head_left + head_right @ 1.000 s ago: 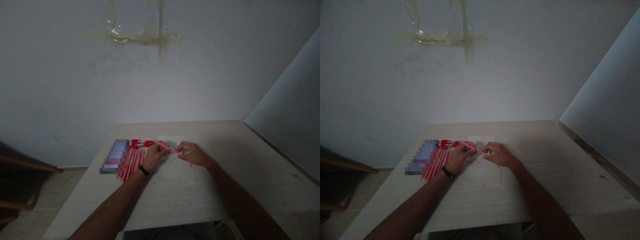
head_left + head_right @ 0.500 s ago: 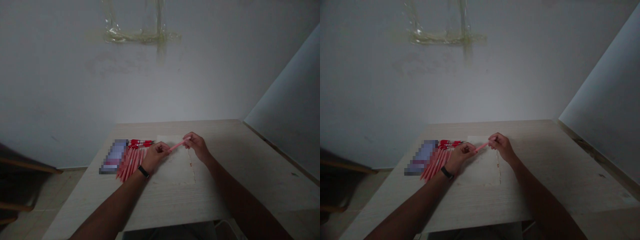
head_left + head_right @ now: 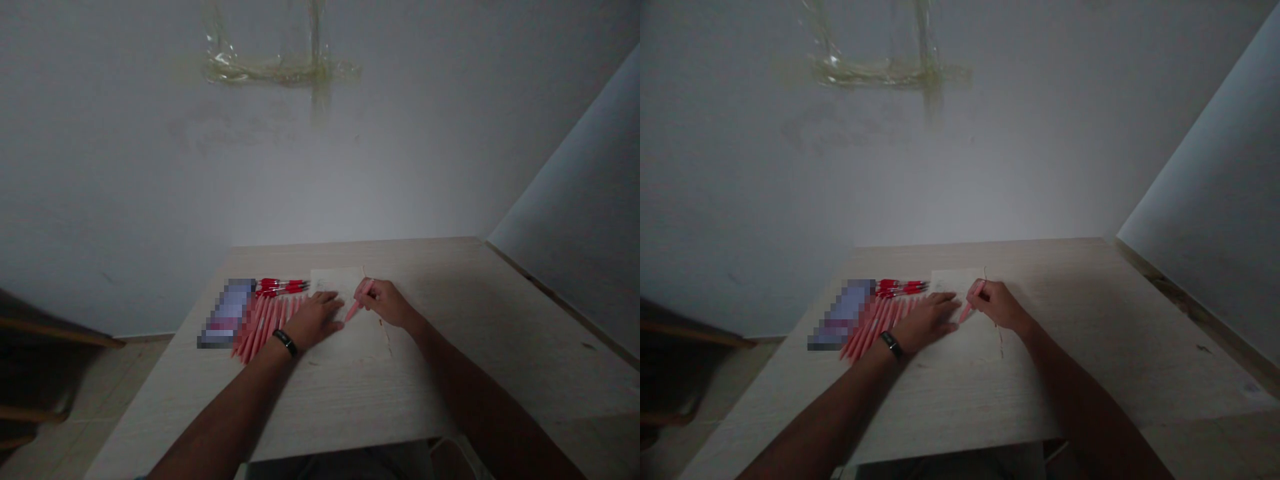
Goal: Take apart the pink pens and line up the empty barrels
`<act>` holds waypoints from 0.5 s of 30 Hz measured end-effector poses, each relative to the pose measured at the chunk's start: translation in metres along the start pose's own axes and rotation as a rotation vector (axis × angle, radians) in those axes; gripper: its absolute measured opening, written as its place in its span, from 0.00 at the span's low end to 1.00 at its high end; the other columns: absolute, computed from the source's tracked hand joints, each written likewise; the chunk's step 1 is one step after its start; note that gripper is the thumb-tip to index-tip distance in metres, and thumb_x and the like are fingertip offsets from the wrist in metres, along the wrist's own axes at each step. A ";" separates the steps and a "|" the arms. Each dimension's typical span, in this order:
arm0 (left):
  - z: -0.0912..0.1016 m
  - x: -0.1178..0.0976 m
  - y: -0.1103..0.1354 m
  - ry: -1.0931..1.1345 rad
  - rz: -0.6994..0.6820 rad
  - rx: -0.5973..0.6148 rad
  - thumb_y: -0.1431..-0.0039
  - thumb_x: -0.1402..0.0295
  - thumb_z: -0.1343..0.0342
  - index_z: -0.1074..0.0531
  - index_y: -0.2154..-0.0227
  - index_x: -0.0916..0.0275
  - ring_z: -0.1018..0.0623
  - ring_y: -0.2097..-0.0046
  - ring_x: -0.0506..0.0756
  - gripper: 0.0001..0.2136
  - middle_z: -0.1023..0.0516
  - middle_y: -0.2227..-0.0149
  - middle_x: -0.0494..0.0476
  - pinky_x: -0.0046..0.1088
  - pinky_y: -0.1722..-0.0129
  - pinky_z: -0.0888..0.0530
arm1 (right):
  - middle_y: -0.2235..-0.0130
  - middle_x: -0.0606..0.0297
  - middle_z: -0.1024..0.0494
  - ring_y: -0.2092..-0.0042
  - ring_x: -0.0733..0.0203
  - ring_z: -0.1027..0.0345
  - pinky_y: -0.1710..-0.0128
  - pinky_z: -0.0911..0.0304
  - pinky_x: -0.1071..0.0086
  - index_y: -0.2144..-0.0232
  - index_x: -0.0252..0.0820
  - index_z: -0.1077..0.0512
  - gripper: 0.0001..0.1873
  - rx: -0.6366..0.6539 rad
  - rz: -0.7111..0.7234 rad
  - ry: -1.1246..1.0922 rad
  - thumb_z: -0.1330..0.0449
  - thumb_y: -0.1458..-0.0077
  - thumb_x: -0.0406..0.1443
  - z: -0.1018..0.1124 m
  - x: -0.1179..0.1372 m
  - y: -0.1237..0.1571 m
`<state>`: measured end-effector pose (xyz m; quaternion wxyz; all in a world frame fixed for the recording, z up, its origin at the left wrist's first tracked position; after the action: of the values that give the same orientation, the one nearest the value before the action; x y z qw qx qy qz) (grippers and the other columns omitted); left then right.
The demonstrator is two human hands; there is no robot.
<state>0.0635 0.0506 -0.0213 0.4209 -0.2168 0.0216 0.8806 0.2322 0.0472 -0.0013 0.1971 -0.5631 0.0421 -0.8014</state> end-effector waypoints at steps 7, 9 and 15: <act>-0.003 0.000 0.002 0.004 -0.001 0.052 0.51 0.53 0.34 0.36 0.40 0.58 0.39 0.36 0.68 0.36 0.40 0.35 0.66 0.50 0.38 0.39 | 0.68 0.66 0.27 0.75 0.69 0.42 0.76 0.46 0.73 0.74 0.40 0.31 0.14 -0.001 0.007 0.016 0.41 0.41 0.42 -0.004 -0.004 0.001; -0.004 0.000 0.003 0.018 -0.008 0.050 0.50 0.55 0.34 0.36 0.39 0.56 0.40 0.35 0.67 0.36 0.40 0.35 0.66 0.50 0.38 0.39 | 0.68 0.67 0.27 0.75 0.69 0.43 0.76 0.47 0.74 0.73 0.40 0.31 0.13 0.002 0.006 0.036 0.41 0.41 0.41 -0.004 -0.004 0.001; -0.006 0.001 0.003 0.032 -0.013 0.046 0.51 0.57 0.32 0.34 0.40 0.54 0.40 0.35 0.67 0.34 0.41 0.35 0.66 0.49 0.38 0.39 | 0.69 0.67 0.27 0.76 0.70 0.43 0.77 0.48 0.74 0.75 0.40 0.31 0.12 -0.019 0.023 0.120 0.42 0.41 0.39 0.003 0.001 0.000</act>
<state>0.0626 0.0481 -0.0279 0.4310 -0.2213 0.0472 0.8735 0.2347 0.0470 0.0003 0.1982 -0.5153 0.0679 -0.8310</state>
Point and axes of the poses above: each hand's wrist, its own y-axis away from the middle knuckle, its own z-axis out of the back of the hand, x = y × z, the point moved 7 cm from there along -y, towards the middle knuckle
